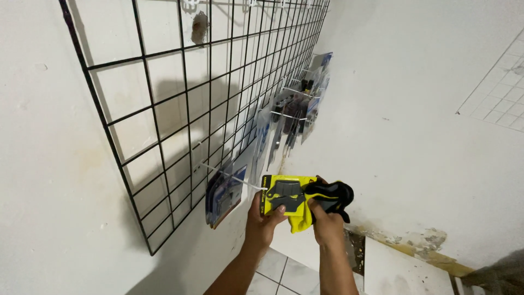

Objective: The person wipes the front and back surfaces of a small yellow and black package with a yellow cloth.

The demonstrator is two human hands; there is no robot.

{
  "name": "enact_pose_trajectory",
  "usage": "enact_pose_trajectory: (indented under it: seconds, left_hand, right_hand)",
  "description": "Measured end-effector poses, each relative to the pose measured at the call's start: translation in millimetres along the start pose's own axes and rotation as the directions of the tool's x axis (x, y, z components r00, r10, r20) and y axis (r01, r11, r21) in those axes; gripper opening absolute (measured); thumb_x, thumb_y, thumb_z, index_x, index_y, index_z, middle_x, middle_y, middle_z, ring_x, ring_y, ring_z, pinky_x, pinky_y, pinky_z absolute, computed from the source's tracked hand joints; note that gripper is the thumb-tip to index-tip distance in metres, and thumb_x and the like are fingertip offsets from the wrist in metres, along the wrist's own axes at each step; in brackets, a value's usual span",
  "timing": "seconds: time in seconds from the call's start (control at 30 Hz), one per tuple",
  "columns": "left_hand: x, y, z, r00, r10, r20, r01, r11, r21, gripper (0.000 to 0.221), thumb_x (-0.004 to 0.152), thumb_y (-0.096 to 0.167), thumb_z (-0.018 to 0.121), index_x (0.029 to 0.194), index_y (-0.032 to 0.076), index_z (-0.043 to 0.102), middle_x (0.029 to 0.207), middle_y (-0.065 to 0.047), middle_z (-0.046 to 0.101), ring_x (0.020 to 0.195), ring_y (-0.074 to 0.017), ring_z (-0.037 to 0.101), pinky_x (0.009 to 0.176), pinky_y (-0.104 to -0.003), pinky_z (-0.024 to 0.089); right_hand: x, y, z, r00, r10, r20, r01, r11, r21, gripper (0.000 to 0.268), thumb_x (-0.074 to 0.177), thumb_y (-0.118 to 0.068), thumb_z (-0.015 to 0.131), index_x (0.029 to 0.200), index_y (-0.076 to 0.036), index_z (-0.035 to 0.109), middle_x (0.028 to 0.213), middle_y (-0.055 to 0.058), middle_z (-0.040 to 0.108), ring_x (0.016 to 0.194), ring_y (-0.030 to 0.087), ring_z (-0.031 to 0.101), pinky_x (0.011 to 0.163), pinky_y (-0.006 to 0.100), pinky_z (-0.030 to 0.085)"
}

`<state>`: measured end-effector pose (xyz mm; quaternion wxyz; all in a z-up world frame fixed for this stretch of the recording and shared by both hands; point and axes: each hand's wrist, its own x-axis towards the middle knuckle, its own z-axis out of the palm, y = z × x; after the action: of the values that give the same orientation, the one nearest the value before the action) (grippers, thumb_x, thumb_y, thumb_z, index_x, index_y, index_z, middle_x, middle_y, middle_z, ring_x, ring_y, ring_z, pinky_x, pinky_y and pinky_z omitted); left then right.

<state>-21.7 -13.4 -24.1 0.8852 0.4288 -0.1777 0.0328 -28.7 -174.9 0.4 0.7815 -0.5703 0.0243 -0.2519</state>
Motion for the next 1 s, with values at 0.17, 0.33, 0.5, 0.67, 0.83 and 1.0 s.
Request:
enact_pose_trajectory:
  seconds: [0.17, 0.33, 0.5, 0.67, 0.83, 1.0]
  left_hand:
    - [-2.6, 10.8, 2.0, 0.999, -0.030, -0.025, 0.033, 0.992, 0.119, 0.049, 0.087, 0.000, 0.069, 0.133, 0.001, 0.051, 0.102, -0.015, 0.069, 0.085, -0.0203, 0.069, 0.074, -0.031, 0.063]
    - [-1.6, -1.6, 1.0, 0.997, -0.061, -0.045, 0.058, 0.995, -0.077, 0.047, 0.086, 0.002, 0.072, 0.129, 0.001, 0.054, 0.106, -0.017, 0.068, 0.093, -0.0243, 0.069, 0.086, -0.039, 0.062]
    - [-11.1, -35.1, 10.9, 1.000, -0.007, -0.006, 0.004, 0.908, -0.419, 0.046, 0.091, 0.006, 0.072, 0.135, 0.006, 0.058, 0.120, -0.010, 0.068, 0.110, -0.0198, 0.065, 0.099, -0.036, 0.051]
    - [-7.2, -47.5, 6.3, 0.997, 0.053, -0.056, -0.057, 0.995, -0.080, 0.042, 0.096, -0.004, 0.057, 0.137, 0.002, 0.048, 0.118, -0.015, 0.067, 0.099, -0.0180, 0.065, 0.087, -0.031, 0.055]
    - [-10.7, -33.8, 2.3, 0.998, 0.051, 0.032, -0.054, 0.991, 0.121, 0.040, 0.098, 0.008, 0.061, 0.135, 0.001, 0.046, 0.114, -0.016, 0.069, 0.097, -0.0193, 0.070, 0.084, -0.032, 0.061]
    - [-13.4, -42.4, -0.3, 1.000, -0.006, 0.029, 0.007, 1.000, -0.019, 0.047, 0.096, 0.005, 0.063, 0.139, 0.002, 0.044, 0.119, -0.018, 0.065, 0.102, -0.0218, 0.067, 0.087, -0.037, 0.062]
  right_hand:
    - [13.2, 32.5, -15.1, 0.964, 0.117, -0.241, -0.119, 0.993, 0.006, 0.035, 0.087, -0.003, 0.069, 0.118, 0.013, 0.064, 0.109, 0.021, 0.069, 0.092, 0.027, 0.065, 0.080, 0.032, 0.053]
    - [-6.3, 39.5, -8.9, 0.977, 0.142, -0.159, -0.097, 0.961, 0.260, 0.036, 0.090, 0.007, 0.062, 0.125, 0.009, 0.059, 0.117, 0.020, 0.066, 0.098, 0.027, 0.064, 0.084, 0.033, 0.052]
    - [-28.1, 29.6, 11.8, 0.985, 0.063, -0.159, 0.005, 0.919, 0.394, 0.040, 0.089, 0.014, 0.056, 0.128, 0.003, 0.057, 0.125, 0.016, 0.065, 0.108, 0.026, 0.060, 0.098, 0.035, 0.048]
    - [-29.4, 42.2, -4.6, 0.953, 0.139, -0.271, -0.064, 0.961, 0.268, 0.036, 0.088, 0.009, 0.064, 0.124, 0.007, 0.061, 0.116, 0.016, 0.066, 0.099, 0.024, 0.062, 0.087, 0.031, 0.051]
    - [-33.0, -7.5, 5.5, 0.977, 0.057, -0.206, -0.017, 0.982, 0.189, 0.067, 0.085, 0.013, 0.055, 0.150, -0.004, 0.049, 0.131, 0.018, 0.063, 0.112, 0.027, 0.060, 0.098, 0.034, 0.048]
    - [-36.7, -16.8, 9.8, 0.966, 0.030, -0.258, -0.012, 0.997, 0.072, 0.058, 0.089, 0.005, 0.059, 0.146, -0.001, 0.054, 0.130, 0.016, 0.065, 0.108, 0.023, 0.063, 0.094, 0.029, 0.049]
